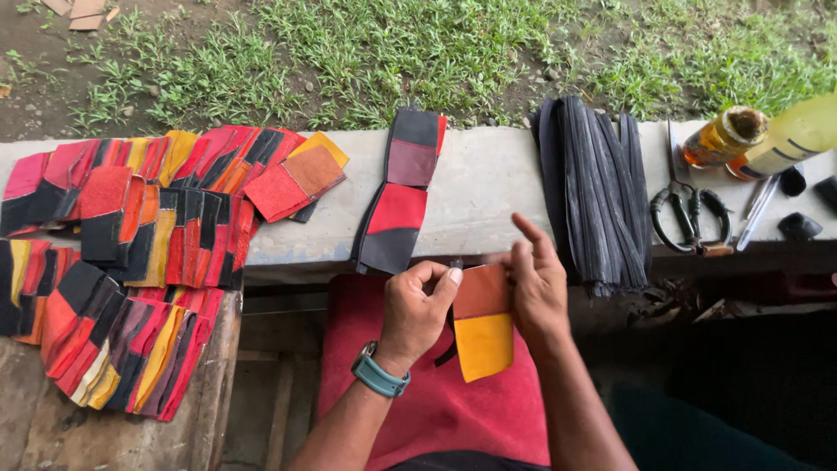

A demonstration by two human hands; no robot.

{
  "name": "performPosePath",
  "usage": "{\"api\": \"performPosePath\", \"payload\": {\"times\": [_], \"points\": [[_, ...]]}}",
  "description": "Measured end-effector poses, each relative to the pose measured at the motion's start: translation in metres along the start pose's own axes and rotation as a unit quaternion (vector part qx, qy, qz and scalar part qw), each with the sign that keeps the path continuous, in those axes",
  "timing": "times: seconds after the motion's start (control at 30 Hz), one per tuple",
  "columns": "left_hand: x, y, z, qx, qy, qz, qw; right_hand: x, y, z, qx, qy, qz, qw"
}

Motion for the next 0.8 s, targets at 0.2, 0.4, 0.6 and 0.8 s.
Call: {"api": "performPosePath", "payload": {"times": [0.2,0.4,0.6,0.8], "points": [[-0.002,0.001,0.0,0.017,-0.015,0.012,1.0,0.007,-0.001,0.011,0.32,0.127,-0.023,0.939],[-0.002,0.0,-0.002,0.013,-0.021,0.036,0.999,0.006,0.008,0.002,-0.032,-0.138,0.07,0.987],[-0.004,0.008,0.002,0.008,0.014,0.118,0.993,0.051,0.021,-0.01,-0.009,-0.207,0.16,0.965],[0.01,0.02,-0.003,0.082,0.059,0.242,0.965,0.06,0.03,-0.018,-0.13,-0.259,0.123,0.949]]}}
Point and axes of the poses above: each hand's wrist, its own x-axis away from the middle knuckle, its own y-axis out of the back of the hand, z = x × y, the point moved 2 cm from there along -x, towards the middle knuckle, and after that the axes turned 11 degrees about z, right-handed, at the moved point
